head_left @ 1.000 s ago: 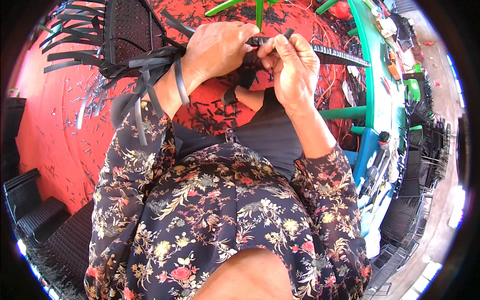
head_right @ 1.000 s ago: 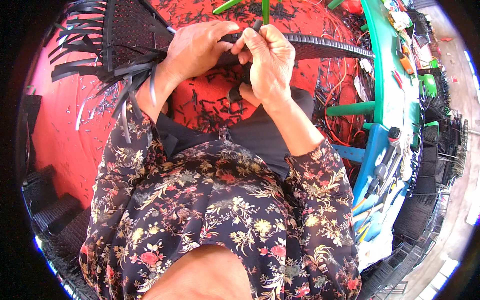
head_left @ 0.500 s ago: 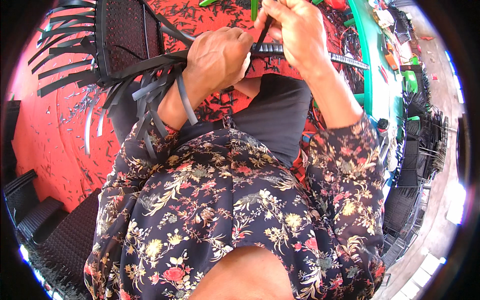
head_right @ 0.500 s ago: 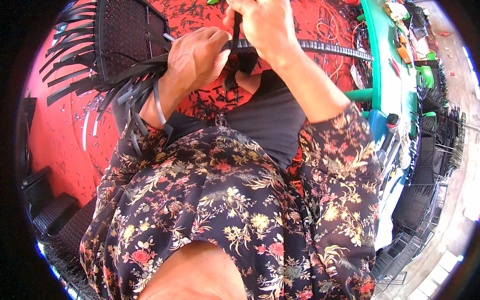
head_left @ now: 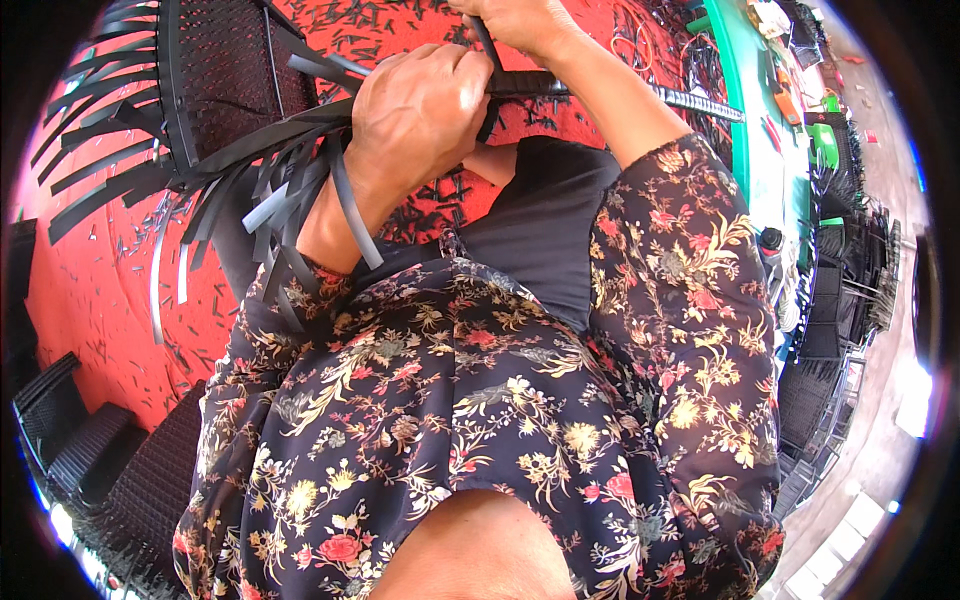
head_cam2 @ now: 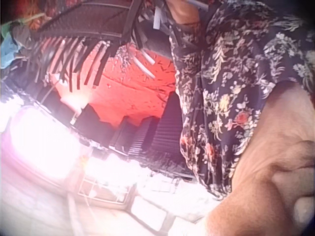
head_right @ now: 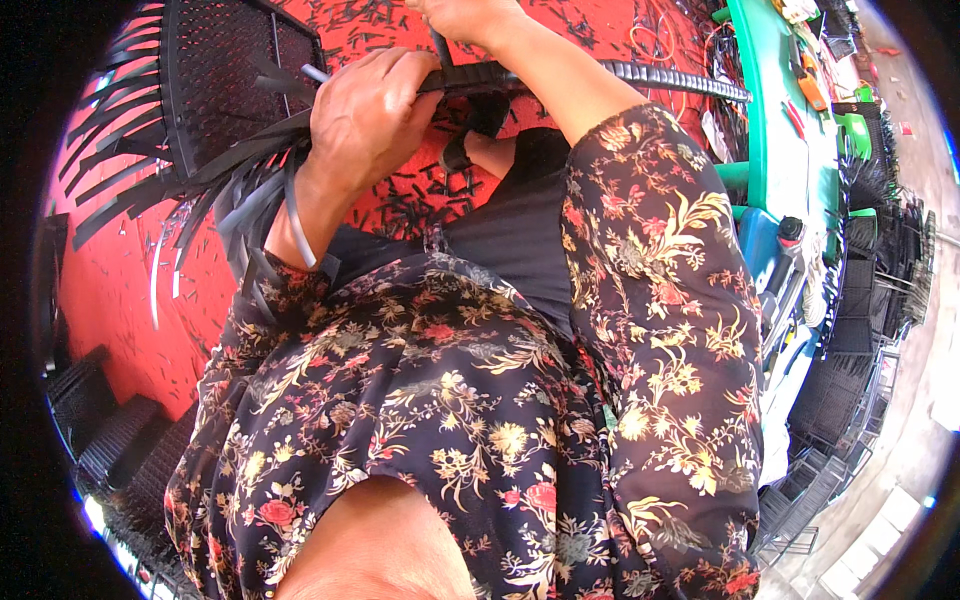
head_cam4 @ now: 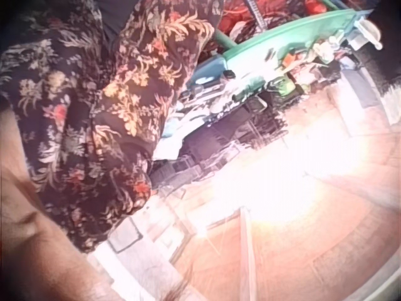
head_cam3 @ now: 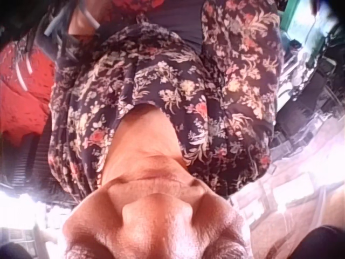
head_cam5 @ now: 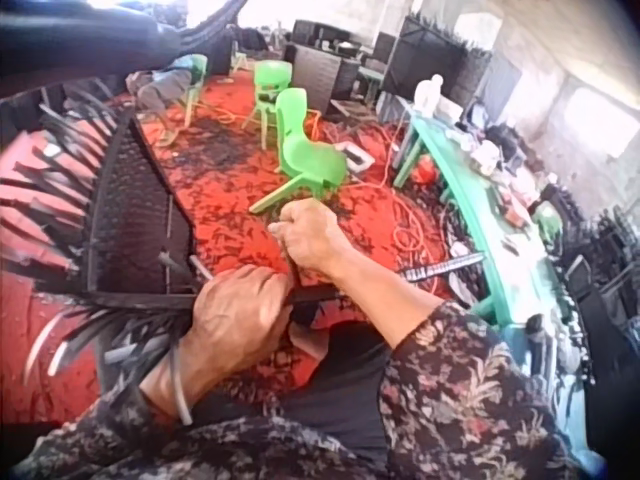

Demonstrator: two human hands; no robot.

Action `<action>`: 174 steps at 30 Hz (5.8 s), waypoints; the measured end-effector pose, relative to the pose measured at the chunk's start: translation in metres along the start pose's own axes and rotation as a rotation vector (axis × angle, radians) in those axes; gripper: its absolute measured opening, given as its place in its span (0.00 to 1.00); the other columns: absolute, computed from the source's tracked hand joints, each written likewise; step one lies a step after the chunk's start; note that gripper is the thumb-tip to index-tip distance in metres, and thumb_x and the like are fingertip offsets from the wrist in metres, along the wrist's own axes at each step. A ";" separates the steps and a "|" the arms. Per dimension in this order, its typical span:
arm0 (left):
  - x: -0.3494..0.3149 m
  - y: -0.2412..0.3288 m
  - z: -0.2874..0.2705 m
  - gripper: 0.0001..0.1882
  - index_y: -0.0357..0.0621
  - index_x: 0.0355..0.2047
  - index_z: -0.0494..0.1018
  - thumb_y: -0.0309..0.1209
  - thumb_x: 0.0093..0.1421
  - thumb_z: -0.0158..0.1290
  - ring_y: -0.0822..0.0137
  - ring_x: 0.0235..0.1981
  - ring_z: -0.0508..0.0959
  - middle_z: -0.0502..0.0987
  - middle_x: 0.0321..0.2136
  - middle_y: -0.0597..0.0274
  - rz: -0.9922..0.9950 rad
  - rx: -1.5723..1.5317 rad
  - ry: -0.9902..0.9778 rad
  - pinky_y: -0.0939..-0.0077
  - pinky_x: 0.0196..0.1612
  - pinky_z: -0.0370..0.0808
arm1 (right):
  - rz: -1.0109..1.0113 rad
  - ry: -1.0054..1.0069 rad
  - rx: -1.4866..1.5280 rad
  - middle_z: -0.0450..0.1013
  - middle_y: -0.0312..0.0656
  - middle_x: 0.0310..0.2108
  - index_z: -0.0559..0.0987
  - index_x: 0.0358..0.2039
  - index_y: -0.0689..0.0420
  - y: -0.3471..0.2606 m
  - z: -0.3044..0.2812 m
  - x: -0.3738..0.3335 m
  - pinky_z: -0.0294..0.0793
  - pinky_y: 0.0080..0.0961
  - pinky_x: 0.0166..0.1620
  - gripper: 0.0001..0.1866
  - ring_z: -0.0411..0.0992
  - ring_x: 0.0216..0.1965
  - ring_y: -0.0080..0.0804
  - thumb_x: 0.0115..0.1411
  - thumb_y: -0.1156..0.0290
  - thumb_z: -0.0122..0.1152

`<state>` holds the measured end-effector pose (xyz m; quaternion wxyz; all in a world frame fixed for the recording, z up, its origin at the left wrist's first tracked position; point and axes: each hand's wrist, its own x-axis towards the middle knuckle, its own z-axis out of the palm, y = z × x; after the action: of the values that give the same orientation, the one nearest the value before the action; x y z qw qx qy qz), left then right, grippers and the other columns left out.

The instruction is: The person weaves strips of black material onto a chair frame, using a staple gun and pliers to secure the ends.

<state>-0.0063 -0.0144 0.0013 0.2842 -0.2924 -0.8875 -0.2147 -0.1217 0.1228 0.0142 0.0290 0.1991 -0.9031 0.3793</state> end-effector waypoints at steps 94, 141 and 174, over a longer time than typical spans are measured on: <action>0.042 -0.039 -0.011 0.12 0.40 0.37 0.77 0.22 0.50 0.54 0.56 0.32 0.79 0.78 0.32 0.55 0.186 -0.210 0.000 0.69 0.35 0.77 | 0.243 0.015 1.149 0.70 0.35 0.19 0.76 0.29 0.61 -0.018 0.031 -0.112 0.67 0.17 0.25 0.13 0.67 0.20 0.20 0.65 0.66 0.51; 0.038 -0.067 0.003 0.06 0.34 0.32 0.77 0.23 0.53 0.57 0.79 0.24 0.71 0.75 0.20 0.66 -0.323 -0.563 -0.339 0.83 0.29 0.67 | 0.658 0.479 0.387 0.69 0.33 0.19 0.78 0.28 0.61 0.067 -0.083 -0.303 0.65 0.20 0.22 0.08 0.65 0.19 0.17 0.57 0.69 0.60; 0.047 -0.062 0.019 0.15 0.33 0.21 0.69 0.31 0.42 0.62 0.48 0.23 0.74 0.67 0.18 0.40 -0.271 -0.450 -0.302 0.60 0.27 0.67 | 0.522 0.200 0.346 0.71 0.36 0.22 0.73 0.35 0.61 -0.052 -0.161 -0.265 0.71 0.19 0.28 0.12 0.70 0.22 0.21 0.51 0.72 0.64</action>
<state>-0.0849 -0.0304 0.0034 0.0460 -0.2558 -0.8807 -0.3961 0.1257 0.2917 0.1101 -0.0149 -0.0754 -0.8384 0.5396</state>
